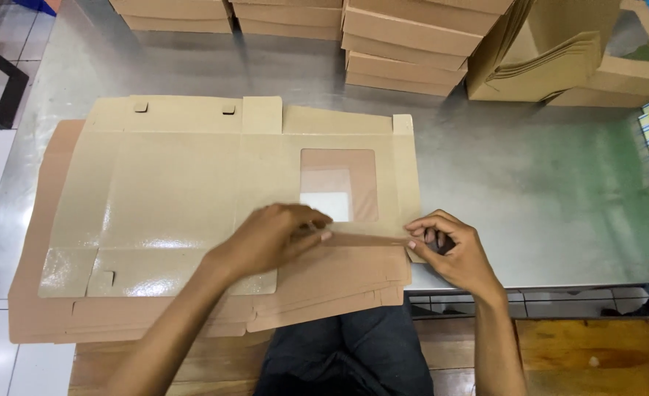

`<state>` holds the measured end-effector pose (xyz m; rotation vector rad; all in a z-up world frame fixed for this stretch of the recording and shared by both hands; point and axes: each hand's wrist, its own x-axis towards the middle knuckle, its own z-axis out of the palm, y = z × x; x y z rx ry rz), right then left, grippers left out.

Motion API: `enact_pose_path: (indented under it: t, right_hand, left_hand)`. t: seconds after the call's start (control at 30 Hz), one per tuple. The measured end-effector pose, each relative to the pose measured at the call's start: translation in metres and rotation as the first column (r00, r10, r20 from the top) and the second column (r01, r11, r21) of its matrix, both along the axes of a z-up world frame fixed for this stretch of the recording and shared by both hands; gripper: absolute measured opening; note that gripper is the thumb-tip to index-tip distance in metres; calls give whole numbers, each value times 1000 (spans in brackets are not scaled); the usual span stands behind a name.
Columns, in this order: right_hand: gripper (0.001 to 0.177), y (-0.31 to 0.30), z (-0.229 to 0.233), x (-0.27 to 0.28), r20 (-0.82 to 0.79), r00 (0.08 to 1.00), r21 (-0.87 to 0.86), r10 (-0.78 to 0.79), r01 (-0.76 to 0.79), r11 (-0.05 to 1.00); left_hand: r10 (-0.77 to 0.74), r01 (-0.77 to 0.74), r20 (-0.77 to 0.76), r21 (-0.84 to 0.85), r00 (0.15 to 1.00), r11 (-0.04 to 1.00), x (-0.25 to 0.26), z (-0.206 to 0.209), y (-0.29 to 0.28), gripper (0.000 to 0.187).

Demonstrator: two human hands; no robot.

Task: The person assembles flat cardboard boxes with clear plastic windows by folding the panels and pressing down the adhesive flaps. They handle each box one at a time, folding the sides and sealing the edges to form a three-dimensional box.

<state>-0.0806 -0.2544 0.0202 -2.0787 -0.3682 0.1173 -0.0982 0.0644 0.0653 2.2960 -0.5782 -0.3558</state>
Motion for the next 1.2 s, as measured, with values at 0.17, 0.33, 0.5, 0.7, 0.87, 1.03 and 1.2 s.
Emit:
enact_pose_path:
  t: [0.17, 0.33, 0.5, 0.7, 0.87, 1.03, 1.2]
  right_hand:
    - [17, 0, 1, 0, -32, 999, 5, -20, 20, 1000]
    - [24, 1, 5, 6, -67, 997, 5, -42, 43, 999]
    - [37, 2, 7, 23, -169, 985, -83, 25, -40, 996]
    - [44, 26, 38, 27, -127, 991, -369, 36, -81, 926]
    - [61, 45, 51, 27, -77, 993, -503, 93, -119, 856]
    - [89, 68, 40, 33, 25, 979, -577, 202, -151, 803]
    - [119, 98, 32, 40, 33, 950, -547, 310, -242, 801]
  left_hand:
    - [34, -38, 124, 29, 992, 999, 34, -8, 8, 34]
    - [53, -64, 219, 44, 974, 997, 47, -30, 14, 57]
    - [105, -94, 288, -52, 952, 994, 47, -53, 18, 63]
    - [124, -107, 283, -73, 951, 992, 50, -57, 21, 64]
    - [140, -121, 271, -86, 952, 989, 51, -59, 20, 64]
    - [143, -120, 274, -99, 951, 988, 50, -57, 21, 64]
    - [128, -105, 308, -89, 943, 990, 50, -60, 21, 63]
